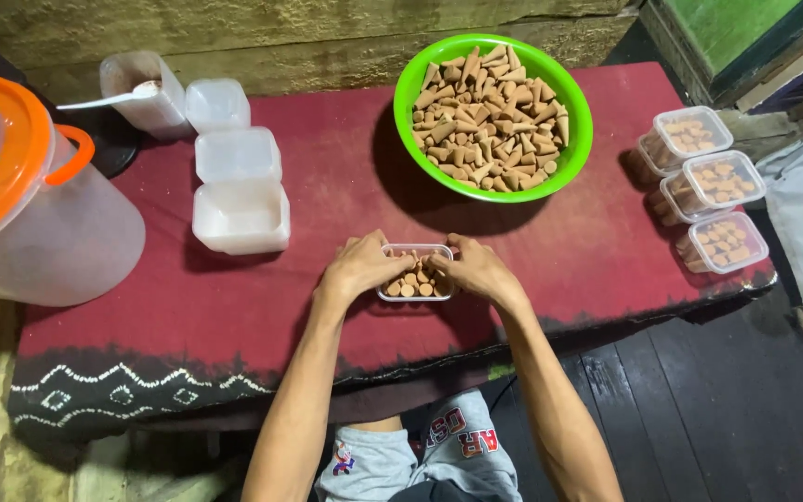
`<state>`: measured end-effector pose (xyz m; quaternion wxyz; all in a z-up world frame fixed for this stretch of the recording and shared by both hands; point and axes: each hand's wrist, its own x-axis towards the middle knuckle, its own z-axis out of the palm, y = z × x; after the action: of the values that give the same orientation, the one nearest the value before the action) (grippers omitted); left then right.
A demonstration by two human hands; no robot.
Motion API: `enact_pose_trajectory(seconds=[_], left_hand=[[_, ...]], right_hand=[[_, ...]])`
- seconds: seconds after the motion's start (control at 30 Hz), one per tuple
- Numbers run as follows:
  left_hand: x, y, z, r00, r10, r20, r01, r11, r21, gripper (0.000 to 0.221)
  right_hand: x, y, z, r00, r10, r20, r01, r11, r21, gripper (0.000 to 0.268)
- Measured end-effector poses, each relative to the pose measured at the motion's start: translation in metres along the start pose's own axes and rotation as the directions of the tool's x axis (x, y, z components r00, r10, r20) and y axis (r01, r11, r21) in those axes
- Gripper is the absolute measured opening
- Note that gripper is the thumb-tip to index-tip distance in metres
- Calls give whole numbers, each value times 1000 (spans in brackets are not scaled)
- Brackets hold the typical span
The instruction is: Packing incense cones from a large bowl into small plastic containers and closing them with lids.
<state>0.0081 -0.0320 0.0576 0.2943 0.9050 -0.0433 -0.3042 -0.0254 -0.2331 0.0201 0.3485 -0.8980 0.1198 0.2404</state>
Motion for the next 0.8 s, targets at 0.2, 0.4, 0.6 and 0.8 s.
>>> enact_pose_trajectory(seconds=[0.2, 0.4, 0.6, 0.8], left_hand=[[2, -21, 1, 998, 61, 6, -58, 982, -179, 61], [17, -36, 9, 992, 120, -45, -127, 970, -205, 53], [15, -42, 12, 986, 149, -75, -161, 968, -191, 47], [9, -40, 13, 986, 149, -75, -161, 963, -214, 52]], right_hand=[[-29, -32, -18, 1000, 0, 23, 0, 1000, 19, 54], [-5, -26, -8, 1000, 27, -5, -27, 996, -80, 61], [-11, -25, -9, 999, 28, -16, -29, 996, -80, 55], [-30, -43, -12, 999, 39, 22, -38, 996, -77, 71]])
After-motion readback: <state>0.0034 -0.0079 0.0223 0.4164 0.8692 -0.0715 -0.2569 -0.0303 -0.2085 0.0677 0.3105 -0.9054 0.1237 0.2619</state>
